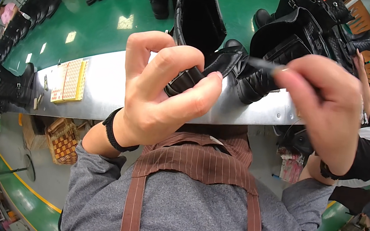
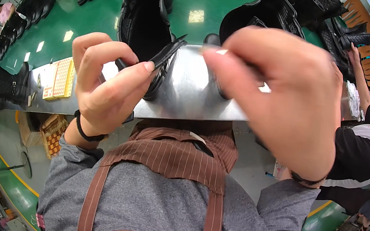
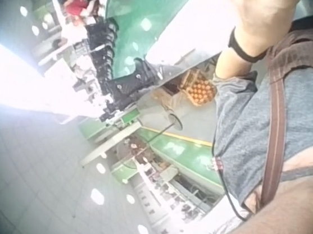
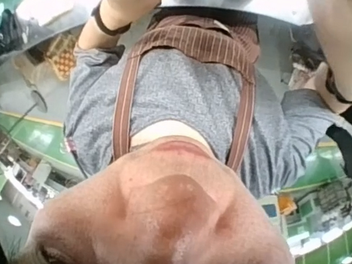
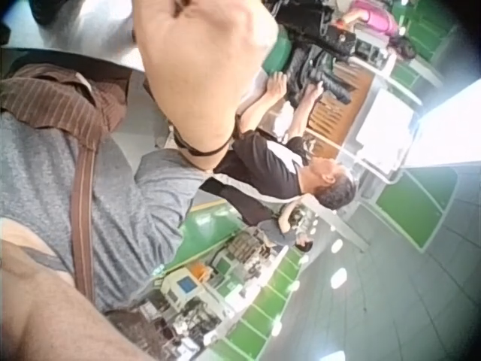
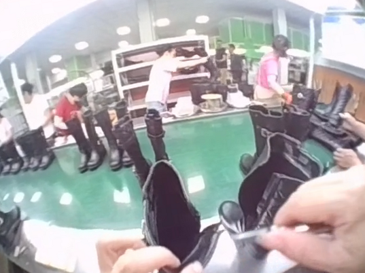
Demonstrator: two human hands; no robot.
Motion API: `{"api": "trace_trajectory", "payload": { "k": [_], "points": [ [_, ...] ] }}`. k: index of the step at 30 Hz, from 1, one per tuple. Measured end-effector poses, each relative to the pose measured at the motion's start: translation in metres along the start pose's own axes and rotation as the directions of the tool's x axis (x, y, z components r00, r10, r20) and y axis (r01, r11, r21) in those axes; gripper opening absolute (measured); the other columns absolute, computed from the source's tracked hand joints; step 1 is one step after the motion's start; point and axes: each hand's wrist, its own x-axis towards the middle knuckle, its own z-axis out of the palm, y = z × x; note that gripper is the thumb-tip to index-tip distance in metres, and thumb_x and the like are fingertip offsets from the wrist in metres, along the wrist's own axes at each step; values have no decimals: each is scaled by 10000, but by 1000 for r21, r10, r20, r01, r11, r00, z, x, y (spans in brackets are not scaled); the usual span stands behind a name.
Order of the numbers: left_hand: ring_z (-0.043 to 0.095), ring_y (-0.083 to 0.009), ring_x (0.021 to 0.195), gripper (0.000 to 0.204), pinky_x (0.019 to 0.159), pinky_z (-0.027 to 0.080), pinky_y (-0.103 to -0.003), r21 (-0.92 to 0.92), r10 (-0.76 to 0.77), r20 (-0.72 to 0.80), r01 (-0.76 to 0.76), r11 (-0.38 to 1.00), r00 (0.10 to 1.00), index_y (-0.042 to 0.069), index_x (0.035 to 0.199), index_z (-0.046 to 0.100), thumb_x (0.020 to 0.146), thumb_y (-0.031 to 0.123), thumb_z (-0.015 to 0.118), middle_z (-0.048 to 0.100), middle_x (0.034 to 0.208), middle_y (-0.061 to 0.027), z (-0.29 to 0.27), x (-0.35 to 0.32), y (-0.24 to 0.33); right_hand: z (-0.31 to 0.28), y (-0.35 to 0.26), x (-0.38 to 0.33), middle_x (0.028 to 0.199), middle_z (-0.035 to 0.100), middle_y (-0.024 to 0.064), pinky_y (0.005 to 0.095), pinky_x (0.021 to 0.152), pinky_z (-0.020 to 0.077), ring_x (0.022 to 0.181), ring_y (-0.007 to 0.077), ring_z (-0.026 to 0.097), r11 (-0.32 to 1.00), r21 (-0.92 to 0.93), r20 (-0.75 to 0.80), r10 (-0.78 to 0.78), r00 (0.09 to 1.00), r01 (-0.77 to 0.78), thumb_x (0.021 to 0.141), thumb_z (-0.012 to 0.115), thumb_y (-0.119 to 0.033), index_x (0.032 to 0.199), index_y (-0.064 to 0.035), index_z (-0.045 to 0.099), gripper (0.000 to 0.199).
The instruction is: The worker is performing quality control on tall black leather boots, checking zippers, buckles, and stitching.
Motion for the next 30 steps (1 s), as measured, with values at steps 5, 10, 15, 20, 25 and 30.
{"api": "trace_trajectory", "payload": {
  "k": [5,10,15,20,25,30],
  "points": [
    [471,-246,790,292,666,388,-336,-28,-126,8,126,992,992,141,811,679,549,70,785,562,843,-22,-7,7,2,9,10,-11,757,537,-27,193,586,351,667,28,450,964,230,-114,159,981,-129,992,561,-222,925,7,610,244],
    [439,-209,690,176,617,371,-329,146,-351,91,336,930,932,106,801,686,669,95,803,499,658,1,-27,19,-5,67,28,-15,812,555,15,216,594,407,663,53,469,798,597,-24,125,992,-86,930,663,-187,1028,1,565,234],
    [396,-195,675,73,616,350,-312,142,-483,101,468,872,870,41,792,685,809,107,710,472,615,-21,-40,17,-23,126,30,10,830,569,25,300,641,395,670,157,489,909,306,-383,-155,911,283,850,719,-170,1047,-63,589,259],
    [382,-183,698,114,642,349,-304,68,-570,127,566,822,812,23,805,671,852,127,678,465,625,-23,-47,12,-34,162,28,39,820,589,14,343,680,383,722,214,511,922,233,-472,-171,865,310,801,733,-142,1043,-93,603,279],
    [433,-138,778,151,717,363,-251,64,-622,194,623,780,758,-42,870,656,890,107,662,526,715,-9,-51,11,-38,176,23,53,811,568,52,341,697,406,735,223,499,909,174,-516,-244,821,379,871,689,-197,1076,-66,583,265],
    [433,-137,783,151,734,359,-254,37,-635,213,643,765,743,-41,866,653,892,108,658,525,719,-7,-52,12,-39,175,24,59,815,591,-11,343,697,367,758,212,531,918,158,-524,-235,819,364,808,729,-162,1012,-120,613,239]
  ]
}}
